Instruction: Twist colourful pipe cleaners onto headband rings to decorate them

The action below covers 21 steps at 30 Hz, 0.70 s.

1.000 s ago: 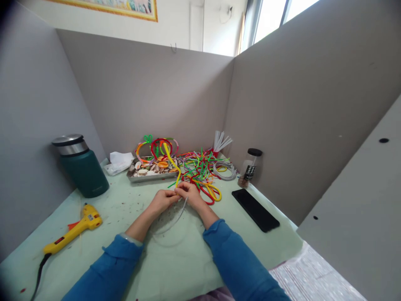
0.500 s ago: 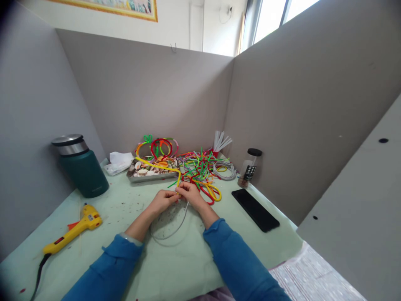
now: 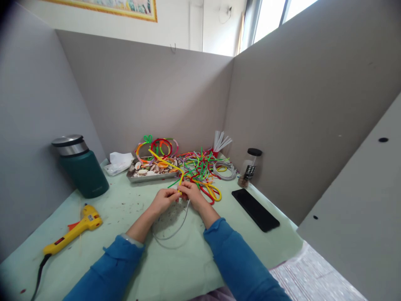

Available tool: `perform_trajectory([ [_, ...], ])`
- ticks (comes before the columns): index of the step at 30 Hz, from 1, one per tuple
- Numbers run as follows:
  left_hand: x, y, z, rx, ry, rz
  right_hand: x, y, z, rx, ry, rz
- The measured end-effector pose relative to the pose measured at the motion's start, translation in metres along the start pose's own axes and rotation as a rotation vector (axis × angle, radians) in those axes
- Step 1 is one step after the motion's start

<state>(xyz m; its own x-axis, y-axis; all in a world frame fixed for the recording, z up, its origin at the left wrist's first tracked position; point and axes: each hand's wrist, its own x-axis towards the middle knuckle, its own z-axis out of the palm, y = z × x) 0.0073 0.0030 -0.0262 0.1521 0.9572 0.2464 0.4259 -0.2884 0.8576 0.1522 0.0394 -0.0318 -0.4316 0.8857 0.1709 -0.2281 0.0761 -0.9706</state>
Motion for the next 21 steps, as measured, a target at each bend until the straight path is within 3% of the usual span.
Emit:
perform_trajectory([
  [10, 0.000, 0.001, 0.003, -0.009, 0.064, 0.050, 0.007, 0.012, -0.003, 0.099, 0.021, -0.001],
  [14, -0.001, 0.004, 0.005, -0.104, 0.154, 0.049, 0.006, 0.009, 0.000, 0.157, 0.046, 0.015],
  [21, -0.004, 0.014, 0.004, -0.204, 0.191, 0.078, 0.003, 0.003, 0.006, 0.264, 0.046, 0.071],
])
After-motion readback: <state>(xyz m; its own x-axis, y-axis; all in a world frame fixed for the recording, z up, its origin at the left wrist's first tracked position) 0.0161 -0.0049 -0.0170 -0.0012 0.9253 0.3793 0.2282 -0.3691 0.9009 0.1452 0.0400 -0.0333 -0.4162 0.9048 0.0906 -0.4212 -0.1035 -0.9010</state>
